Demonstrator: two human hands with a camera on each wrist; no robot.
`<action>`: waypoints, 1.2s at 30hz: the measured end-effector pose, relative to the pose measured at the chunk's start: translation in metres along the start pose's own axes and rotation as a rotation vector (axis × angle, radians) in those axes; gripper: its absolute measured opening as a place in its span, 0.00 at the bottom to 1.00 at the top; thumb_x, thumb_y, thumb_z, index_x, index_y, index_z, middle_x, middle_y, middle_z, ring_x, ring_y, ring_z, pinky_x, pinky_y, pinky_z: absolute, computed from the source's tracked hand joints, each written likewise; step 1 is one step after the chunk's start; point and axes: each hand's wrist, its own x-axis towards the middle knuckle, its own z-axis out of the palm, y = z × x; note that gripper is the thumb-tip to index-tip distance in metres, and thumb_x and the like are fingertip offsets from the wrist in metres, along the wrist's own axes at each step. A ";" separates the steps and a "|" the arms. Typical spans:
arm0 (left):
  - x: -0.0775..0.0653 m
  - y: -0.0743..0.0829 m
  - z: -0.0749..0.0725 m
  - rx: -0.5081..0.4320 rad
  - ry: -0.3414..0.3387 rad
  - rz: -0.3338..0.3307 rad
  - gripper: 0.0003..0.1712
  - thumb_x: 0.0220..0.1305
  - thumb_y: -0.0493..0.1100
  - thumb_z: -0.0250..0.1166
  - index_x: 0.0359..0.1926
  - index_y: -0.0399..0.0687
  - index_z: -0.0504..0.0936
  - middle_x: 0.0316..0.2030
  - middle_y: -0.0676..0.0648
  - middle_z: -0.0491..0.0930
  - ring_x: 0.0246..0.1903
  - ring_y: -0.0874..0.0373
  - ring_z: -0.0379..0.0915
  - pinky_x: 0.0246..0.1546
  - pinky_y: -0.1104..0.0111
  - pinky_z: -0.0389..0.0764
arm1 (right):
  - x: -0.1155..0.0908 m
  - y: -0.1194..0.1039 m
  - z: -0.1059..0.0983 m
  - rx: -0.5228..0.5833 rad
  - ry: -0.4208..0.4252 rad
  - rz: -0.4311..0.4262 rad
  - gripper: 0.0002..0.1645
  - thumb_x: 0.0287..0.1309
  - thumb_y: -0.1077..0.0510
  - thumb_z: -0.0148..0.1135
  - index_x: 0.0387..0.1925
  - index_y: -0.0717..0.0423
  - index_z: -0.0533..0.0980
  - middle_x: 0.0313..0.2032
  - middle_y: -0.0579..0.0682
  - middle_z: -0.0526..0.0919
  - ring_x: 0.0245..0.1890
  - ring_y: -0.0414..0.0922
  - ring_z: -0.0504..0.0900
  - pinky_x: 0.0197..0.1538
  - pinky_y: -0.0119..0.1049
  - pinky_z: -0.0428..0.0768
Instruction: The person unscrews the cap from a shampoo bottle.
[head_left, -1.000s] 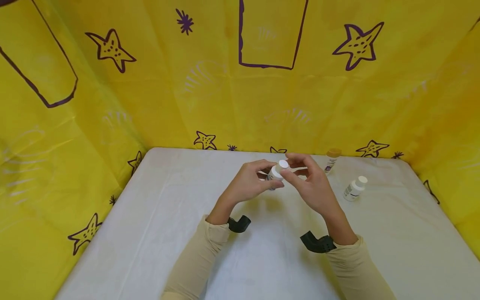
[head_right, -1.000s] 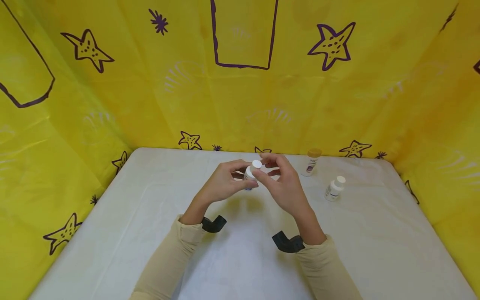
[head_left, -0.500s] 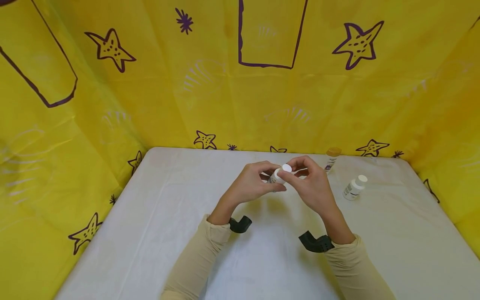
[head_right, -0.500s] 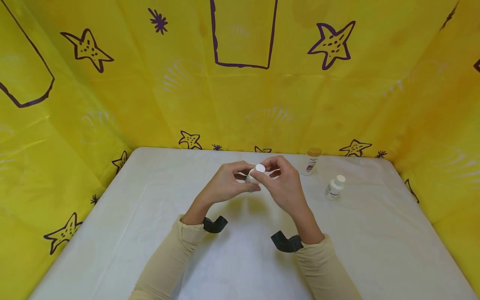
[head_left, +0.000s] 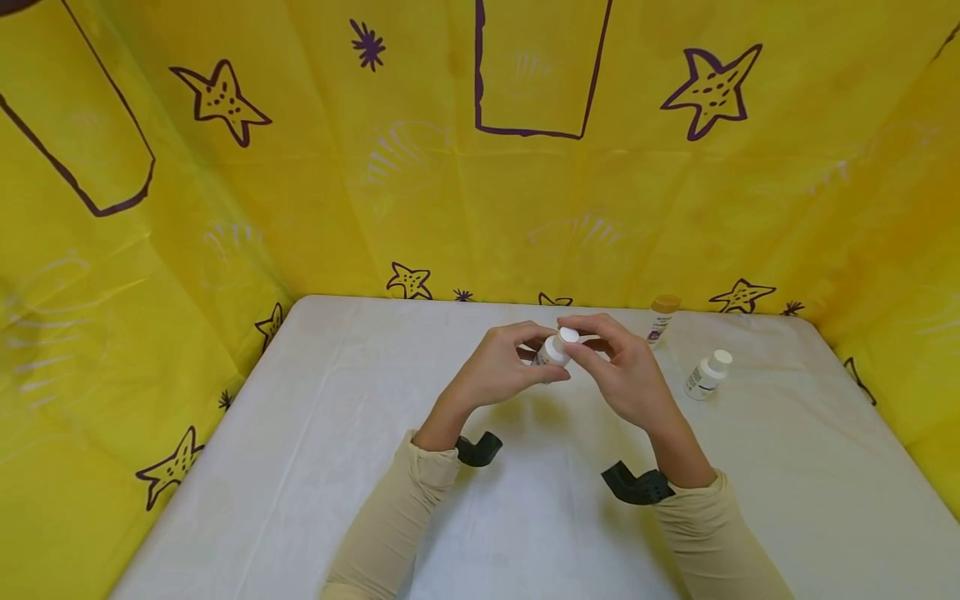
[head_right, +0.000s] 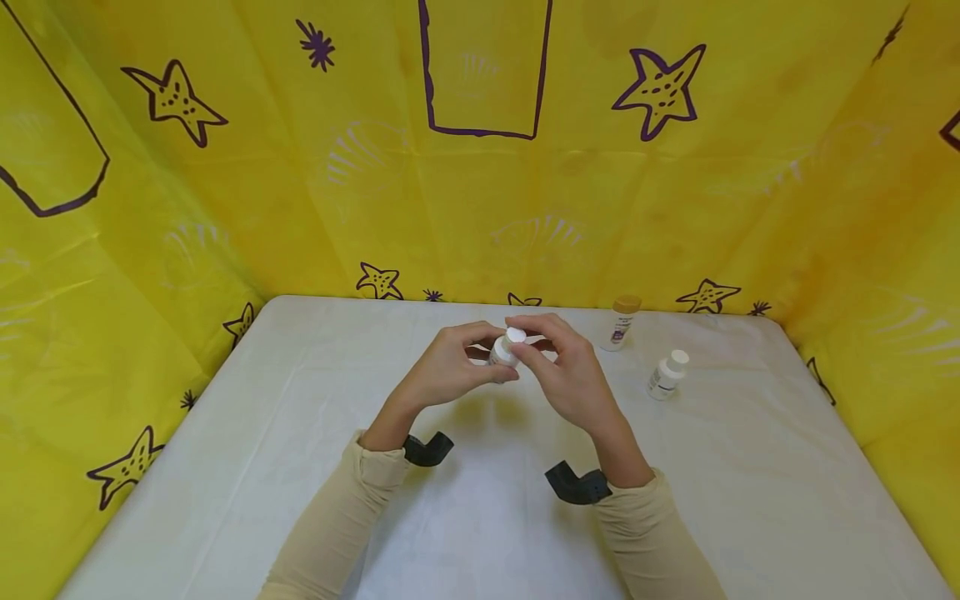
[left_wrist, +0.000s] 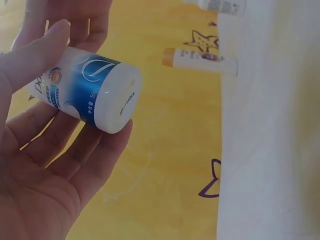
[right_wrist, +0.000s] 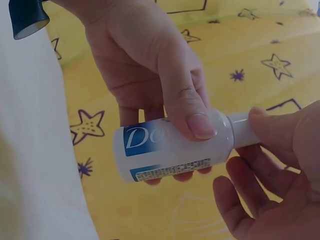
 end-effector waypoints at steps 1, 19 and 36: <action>0.000 0.000 0.000 -0.004 0.001 -0.001 0.25 0.56 0.50 0.79 0.55 0.57 0.85 0.45 0.56 0.85 0.43 0.63 0.80 0.49 0.69 0.85 | 0.000 0.000 0.000 0.009 -0.009 -0.013 0.20 0.68 0.64 0.62 0.61 0.55 0.79 0.56 0.53 0.83 0.51 0.29 0.79 0.53 0.21 0.78; 0.002 0.001 0.011 -0.068 -0.060 0.008 0.21 0.57 0.49 0.78 0.53 0.58 0.86 0.45 0.55 0.86 0.41 0.63 0.80 0.50 0.62 0.86 | 0.003 -0.003 -0.002 -0.012 0.033 0.249 0.22 0.62 0.52 0.72 0.49 0.60 0.74 0.46 0.53 0.79 0.47 0.47 0.79 0.49 0.30 0.80; 0.001 -0.002 0.010 -0.028 -0.047 -0.019 0.24 0.58 0.51 0.77 0.56 0.59 0.85 0.46 0.57 0.86 0.42 0.63 0.79 0.52 0.62 0.85 | 0.000 0.004 -0.002 -0.017 0.025 0.045 0.17 0.65 0.61 0.68 0.55 0.55 0.81 0.51 0.51 0.82 0.46 0.35 0.80 0.50 0.22 0.79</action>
